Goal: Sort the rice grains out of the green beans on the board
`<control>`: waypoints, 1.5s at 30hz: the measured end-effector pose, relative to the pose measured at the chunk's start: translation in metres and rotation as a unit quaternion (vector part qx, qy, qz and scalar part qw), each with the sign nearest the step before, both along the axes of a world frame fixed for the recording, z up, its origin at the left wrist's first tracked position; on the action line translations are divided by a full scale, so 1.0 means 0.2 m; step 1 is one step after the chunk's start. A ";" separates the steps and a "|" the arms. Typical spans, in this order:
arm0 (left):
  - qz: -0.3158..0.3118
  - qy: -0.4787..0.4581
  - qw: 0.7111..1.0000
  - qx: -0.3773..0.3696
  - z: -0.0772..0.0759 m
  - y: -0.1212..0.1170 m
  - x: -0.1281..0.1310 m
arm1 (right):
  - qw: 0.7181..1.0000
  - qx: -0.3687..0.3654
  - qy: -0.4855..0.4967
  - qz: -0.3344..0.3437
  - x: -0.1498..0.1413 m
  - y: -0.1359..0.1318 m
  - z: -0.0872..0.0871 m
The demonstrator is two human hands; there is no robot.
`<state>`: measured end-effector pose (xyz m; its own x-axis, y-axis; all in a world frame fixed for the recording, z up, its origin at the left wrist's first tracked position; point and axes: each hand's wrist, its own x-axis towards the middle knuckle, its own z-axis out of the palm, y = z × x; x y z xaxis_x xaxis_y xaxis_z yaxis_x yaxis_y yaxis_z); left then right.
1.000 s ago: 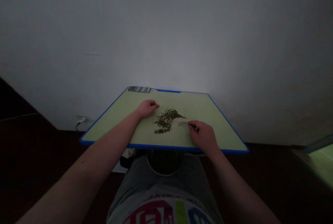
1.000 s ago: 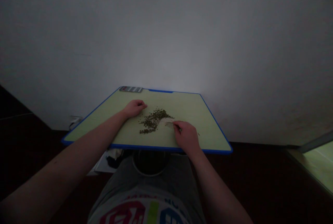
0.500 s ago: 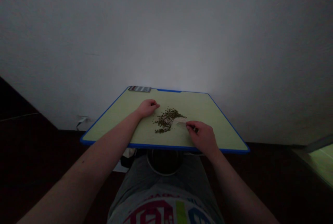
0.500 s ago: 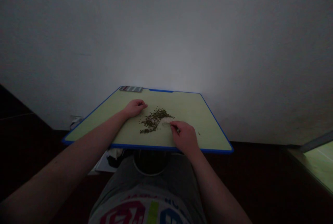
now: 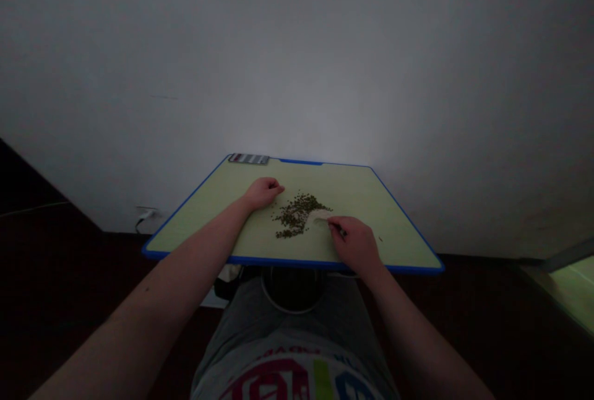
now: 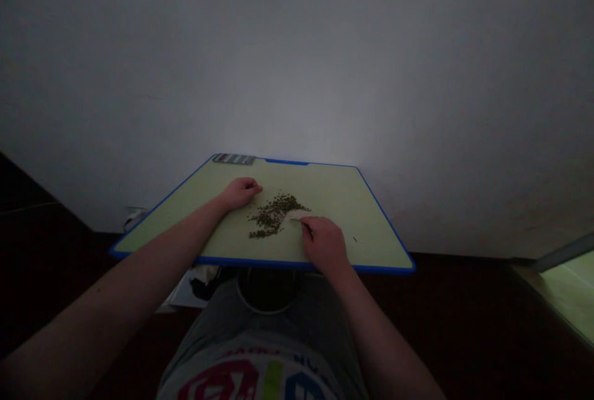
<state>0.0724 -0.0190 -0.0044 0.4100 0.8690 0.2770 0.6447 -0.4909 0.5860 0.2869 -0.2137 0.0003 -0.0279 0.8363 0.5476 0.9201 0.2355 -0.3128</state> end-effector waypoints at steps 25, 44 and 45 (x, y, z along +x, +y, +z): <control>0.005 0.002 1.000 0.001 -0.01 0.01 0.00 | 0.996 -0.022 0.062 0.059 -0.01 -0.02 0.02; 0.003 0.001 1.000 -0.004 -0.01 0.01 0.00 | 0.995 -0.030 0.075 0.058 -0.02 0.00 0.03; 0.002 -0.001 1.000 -0.004 -0.01 0.01 0.00 | 0.995 -0.029 0.077 0.054 -0.02 0.00 0.03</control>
<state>0.0720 -0.0173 -0.0062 0.4056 0.8733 0.2700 0.6457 -0.4828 0.5916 0.2835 -0.2133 0.0062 -0.0390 0.8628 0.5041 0.8301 0.3087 -0.4643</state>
